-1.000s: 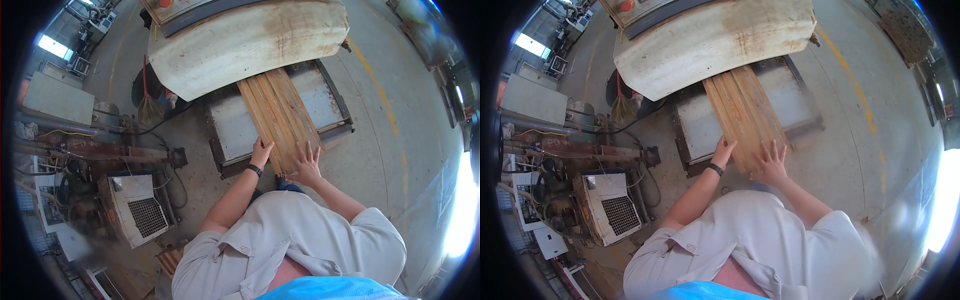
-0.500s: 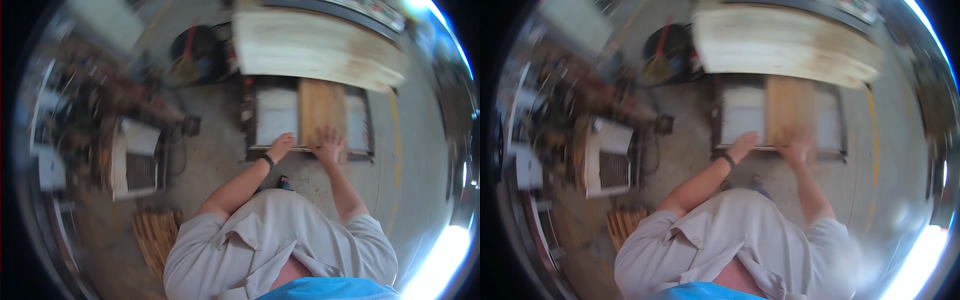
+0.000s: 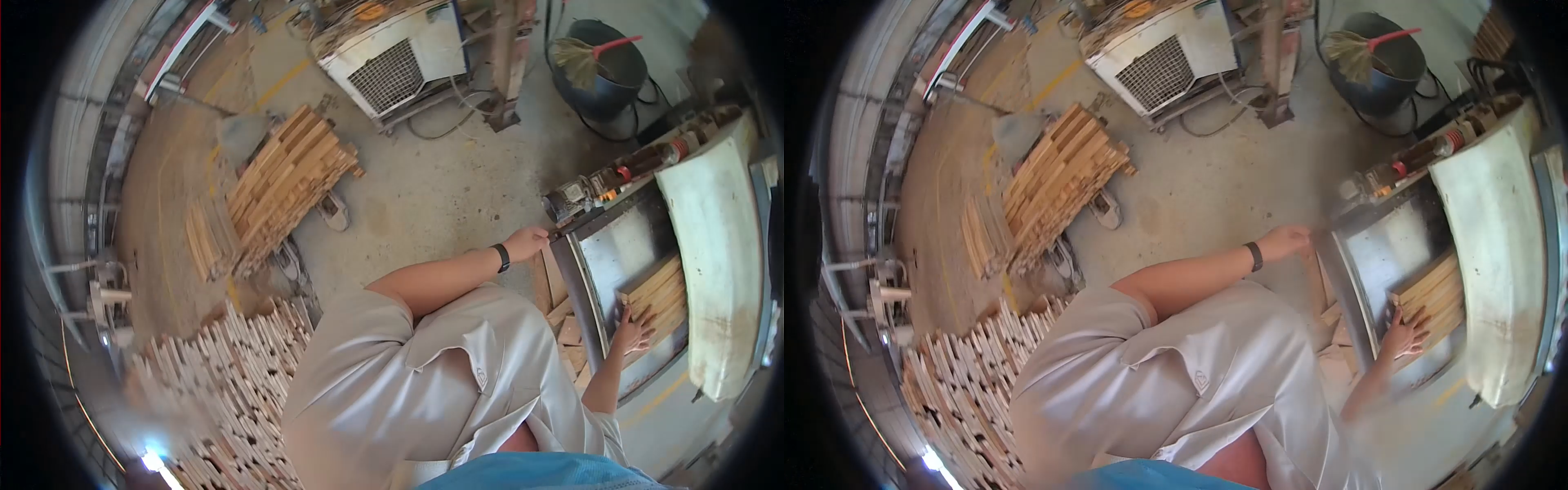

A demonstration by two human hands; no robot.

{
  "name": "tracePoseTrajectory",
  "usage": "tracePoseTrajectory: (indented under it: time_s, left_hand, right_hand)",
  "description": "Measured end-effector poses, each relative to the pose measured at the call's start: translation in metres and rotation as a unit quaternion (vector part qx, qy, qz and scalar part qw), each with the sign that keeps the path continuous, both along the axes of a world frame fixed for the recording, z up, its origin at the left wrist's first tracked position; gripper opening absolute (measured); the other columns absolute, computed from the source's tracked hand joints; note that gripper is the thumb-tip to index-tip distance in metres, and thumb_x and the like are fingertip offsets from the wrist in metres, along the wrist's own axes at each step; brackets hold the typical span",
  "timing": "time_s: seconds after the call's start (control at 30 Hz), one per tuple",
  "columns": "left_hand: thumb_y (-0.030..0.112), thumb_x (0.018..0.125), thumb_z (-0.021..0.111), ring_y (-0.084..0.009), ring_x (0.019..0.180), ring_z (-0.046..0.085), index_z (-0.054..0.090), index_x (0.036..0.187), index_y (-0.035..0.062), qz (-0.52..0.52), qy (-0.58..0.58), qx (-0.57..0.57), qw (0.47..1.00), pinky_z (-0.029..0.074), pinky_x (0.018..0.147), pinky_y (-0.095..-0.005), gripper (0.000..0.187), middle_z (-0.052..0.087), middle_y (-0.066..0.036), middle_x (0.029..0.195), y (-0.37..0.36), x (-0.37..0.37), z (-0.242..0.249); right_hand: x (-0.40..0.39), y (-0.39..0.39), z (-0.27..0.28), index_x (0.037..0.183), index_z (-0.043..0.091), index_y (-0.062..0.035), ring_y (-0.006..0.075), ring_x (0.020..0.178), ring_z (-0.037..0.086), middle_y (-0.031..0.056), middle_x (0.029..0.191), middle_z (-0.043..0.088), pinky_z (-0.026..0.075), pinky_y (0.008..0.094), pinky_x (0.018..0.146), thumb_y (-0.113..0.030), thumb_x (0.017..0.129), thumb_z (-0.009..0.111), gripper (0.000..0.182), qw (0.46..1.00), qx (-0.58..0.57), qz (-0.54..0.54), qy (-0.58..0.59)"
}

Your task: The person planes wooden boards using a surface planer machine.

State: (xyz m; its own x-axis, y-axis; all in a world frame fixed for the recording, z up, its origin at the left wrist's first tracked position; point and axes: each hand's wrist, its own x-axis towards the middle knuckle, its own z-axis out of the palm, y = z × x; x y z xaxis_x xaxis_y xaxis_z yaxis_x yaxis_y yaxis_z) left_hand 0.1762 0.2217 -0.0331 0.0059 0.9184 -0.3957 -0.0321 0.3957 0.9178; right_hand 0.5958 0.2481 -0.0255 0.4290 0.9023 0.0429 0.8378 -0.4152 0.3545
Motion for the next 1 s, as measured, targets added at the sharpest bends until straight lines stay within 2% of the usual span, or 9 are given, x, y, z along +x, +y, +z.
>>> tracePoseTrajectory:
  time_s: [0.23,0.33,0.5,0.53,0.6,0.67,0.73,0.87,1.0]
  left_hand:
    - [0.023,0.090,0.062,-0.0165,0.085,0.063,0.064,0.116,-0.0001,0.073,-0.070,-0.071,0.992,0.051,0.077,-0.0310,0.035,0.069,-0.009,0.100,-0.051,0.024,-0.010]
    - [0.021,0.089,0.062,-0.0130,0.074,0.060,0.067,0.108,0.0014,0.105,-0.073,-0.005,0.992,0.051,0.069,-0.0306,0.028,0.068,-0.005,0.091,-0.079,0.050,-0.027]
    - [0.022,0.088,0.061,-0.0133,0.070,0.059,0.068,0.094,0.0036,0.138,-0.059,-0.002,0.989,0.050,0.066,-0.0312,0.021,0.066,-0.003,0.082,-0.118,0.044,-0.008]
    - [0.022,0.088,0.061,-0.0132,0.069,0.058,0.068,0.090,0.0044,0.141,-0.056,-0.001,0.988,0.049,0.064,-0.0310,0.019,0.065,-0.002,0.080,-0.125,0.039,-0.006]
    - [0.022,0.088,0.060,-0.0131,0.069,0.058,0.068,0.088,0.0054,0.180,-0.062,-0.007,0.982,0.048,0.063,-0.0307,0.019,0.064,-0.002,0.079,-0.138,0.028,-0.003]
    - [0.023,0.087,0.060,-0.0130,0.069,0.057,0.068,0.085,0.0064,0.211,-0.066,-0.014,0.975,0.048,0.061,-0.0304,0.018,0.064,-0.002,0.077,-0.152,0.022,-0.003]
    - [0.026,0.094,0.060,-0.0137,0.079,0.062,0.065,0.104,0.0057,0.213,-0.078,-0.059,0.972,0.052,0.070,-0.0297,0.024,0.065,-0.003,0.089,-0.164,0.015,-0.004]
    - [0.026,0.093,0.061,-0.0135,0.078,0.061,0.064,0.105,0.0056,0.238,-0.097,-0.058,0.965,0.052,0.069,-0.0296,0.024,0.065,-0.004,0.089,-0.187,0.002,-0.008]
    - [0.025,0.092,0.063,-0.0136,0.082,0.061,0.063,0.111,0.0036,0.236,-0.089,-0.055,0.966,0.052,0.072,-0.0296,0.029,0.066,-0.004,0.092,-0.218,-0.024,-0.015]
  right_hand:
    - [0.029,0.025,-0.016,0.154,0.023,-0.0389,0.0395,0.147,0.017,0.0005,0.163,0.016,0.012,0.0736,0.108,-0.081,0.083,0.037,0.084,0.996,0.048,0.031,0.061]
    - [0.055,0.031,-0.018,0.154,0.024,-0.0370,0.0377,0.147,0.017,0.0017,0.163,0.016,0.010,0.0746,0.107,-0.080,0.083,0.041,0.085,0.987,0.050,0.081,0.127]
    - [0.127,0.006,-0.072,0.151,0.035,-0.0267,0.0322,0.141,0.031,0.0021,0.157,0.031,0.024,0.0551,0.112,-0.077,0.086,0.041,0.083,0.900,0.279,0.329,0.061]
    - [0.114,-0.002,-0.060,0.151,0.035,-0.0267,0.0322,0.141,0.031,0.0021,0.157,0.031,0.024,0.0551,0.112,-0.077,0.086,0.041,0.083,0.895,0.280,0.342,0.064]
    - [0.090,-0.035,-0.034,0.149,0.039,-0.0233,0.0304,0.140,0.034,0.0029,0.155,0.035,0.024,0.0534,0.112,-0.077,0.086,0.040,0.083,0.981,0.055,0.184,-0.035]
    - [0.081,-0.029,-0.025,0.148,0.041,-0.0219,0.0302,0.139,0.035,0.0042,0.153,0.037,0.026,0.0522,0.112,-0.076,0.087,0.041,0.082,0.978,0.079,0.191,0.007]
    - [0.081,-0.021,-0.028,0.146,0.043,-0.0205,0.0299,0.138,0.037,0.0055,0.152,0.039,0.027,0.0511,0.111,-0.075,0.088,0.042,0.080,0.975,0.103,0.189,0.050]
    - [0.097,0.018,-0.024,0.141,0.048,-0.0166,0.0314,0.134,0.041,0.0101,0.145,0.045,0.033,0.0516,0.108,-0.072,0.088,0.045,0.076,0.961,0.152,0.229,0.037]
    - [0.103,0.059,-0.012,0.135,0.053,-0.0160,0.0322,0.130,0.045,0.0106,0.141,0.048,0.035,0.0526,0.106,-0.068,0.089,0.049,0.069,0.969,0.053,0.243,0.003]
